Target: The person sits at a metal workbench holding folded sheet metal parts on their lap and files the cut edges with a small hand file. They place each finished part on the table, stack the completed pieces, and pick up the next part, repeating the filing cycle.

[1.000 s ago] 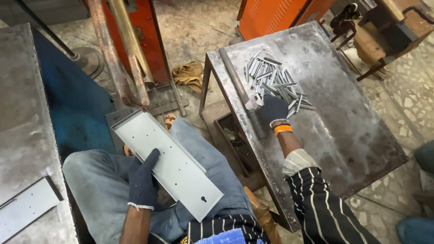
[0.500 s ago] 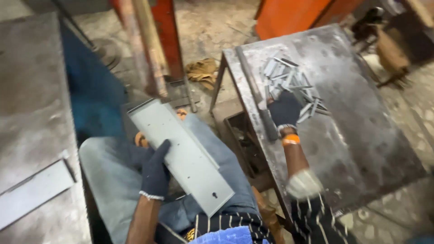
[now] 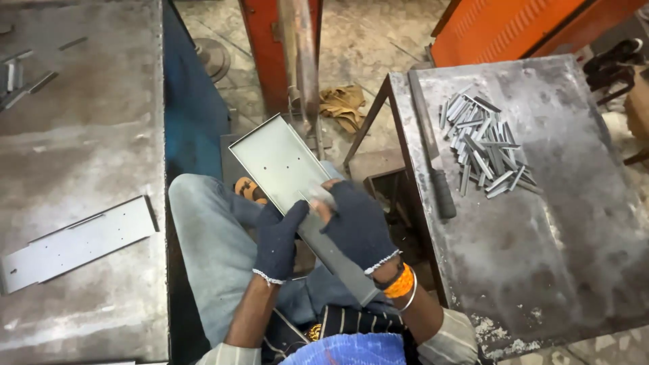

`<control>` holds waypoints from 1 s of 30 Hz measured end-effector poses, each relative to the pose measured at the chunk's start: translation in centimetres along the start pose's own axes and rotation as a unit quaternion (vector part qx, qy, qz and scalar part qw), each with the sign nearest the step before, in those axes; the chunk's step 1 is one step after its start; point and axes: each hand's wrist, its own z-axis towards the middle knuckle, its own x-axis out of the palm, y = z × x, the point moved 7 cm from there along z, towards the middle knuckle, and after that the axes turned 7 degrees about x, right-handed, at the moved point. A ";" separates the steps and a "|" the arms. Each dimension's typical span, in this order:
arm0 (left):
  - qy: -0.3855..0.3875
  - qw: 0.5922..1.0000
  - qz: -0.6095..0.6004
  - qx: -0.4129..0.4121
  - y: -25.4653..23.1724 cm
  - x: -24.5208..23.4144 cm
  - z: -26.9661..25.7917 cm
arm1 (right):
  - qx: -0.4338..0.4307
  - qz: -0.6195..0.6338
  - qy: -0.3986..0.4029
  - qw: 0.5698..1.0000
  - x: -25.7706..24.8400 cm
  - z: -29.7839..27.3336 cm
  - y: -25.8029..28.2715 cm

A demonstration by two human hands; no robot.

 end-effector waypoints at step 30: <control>0.035 0.996 0.077 0.038 -7.8 0.4 -1.0 | -0.090 -0.143 -0.039 0.985 -3.1 1.2 4.2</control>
